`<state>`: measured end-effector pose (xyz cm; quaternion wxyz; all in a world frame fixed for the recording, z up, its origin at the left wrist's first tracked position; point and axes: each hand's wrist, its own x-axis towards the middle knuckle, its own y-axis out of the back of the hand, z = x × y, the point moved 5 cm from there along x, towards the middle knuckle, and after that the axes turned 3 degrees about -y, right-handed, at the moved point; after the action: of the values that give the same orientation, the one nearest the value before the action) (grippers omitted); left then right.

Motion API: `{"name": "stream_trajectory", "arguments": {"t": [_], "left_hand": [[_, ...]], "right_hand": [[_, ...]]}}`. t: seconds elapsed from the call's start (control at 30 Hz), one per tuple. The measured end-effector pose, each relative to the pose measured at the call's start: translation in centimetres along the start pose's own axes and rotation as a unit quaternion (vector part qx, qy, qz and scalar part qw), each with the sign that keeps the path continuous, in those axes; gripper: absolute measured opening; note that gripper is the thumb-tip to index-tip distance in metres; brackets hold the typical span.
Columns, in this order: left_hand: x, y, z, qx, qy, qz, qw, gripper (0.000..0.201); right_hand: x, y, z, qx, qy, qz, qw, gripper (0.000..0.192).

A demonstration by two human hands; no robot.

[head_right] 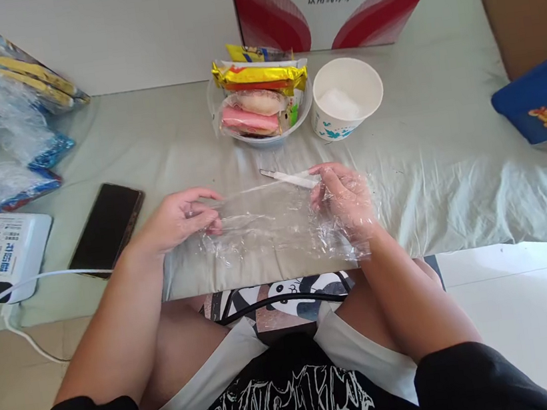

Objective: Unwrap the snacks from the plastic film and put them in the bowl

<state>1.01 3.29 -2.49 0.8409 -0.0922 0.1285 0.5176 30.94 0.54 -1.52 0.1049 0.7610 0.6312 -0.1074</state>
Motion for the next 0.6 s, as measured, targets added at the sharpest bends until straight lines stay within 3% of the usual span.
{"name": "stream_trajectory", "arguments": {"t": [0.17,0.3,0.4,0.5,0.6], "left_hand": [[0.1,1.2,0.6,-0.057,-0.125,0.100,0.985,0.031],[0.2,1.4,0.6,-0.043,-0.124,0.119,0.984,0.019],[-0.1,1.7,1.3,-0.094,-0.174,0.130,0.972,0.017],[-0.3,2.3,1.9,-0.171,-0.207,0.139,0.953,0.021],[-0.2,2.9,1.9,-0.201,-0.174,0.155,0.952,0.020]], "right_hand": [[0.0,0.2,-0.1,0.002,-0.019,0.019,1.000,0.047],[0.1,0.5,-0.1,0.005,-0.022,0.034,0.999,0.041],[0.2,0.9,0.3,0.022,-0.044,0.050,0.998,0.034],[0.5,1.0,0.5,0.057,-0.063,0.013,0.996,0.032],[0.6,1.0,0.5,0.090,-0.055,-0.027,0.994,0.042]]}}
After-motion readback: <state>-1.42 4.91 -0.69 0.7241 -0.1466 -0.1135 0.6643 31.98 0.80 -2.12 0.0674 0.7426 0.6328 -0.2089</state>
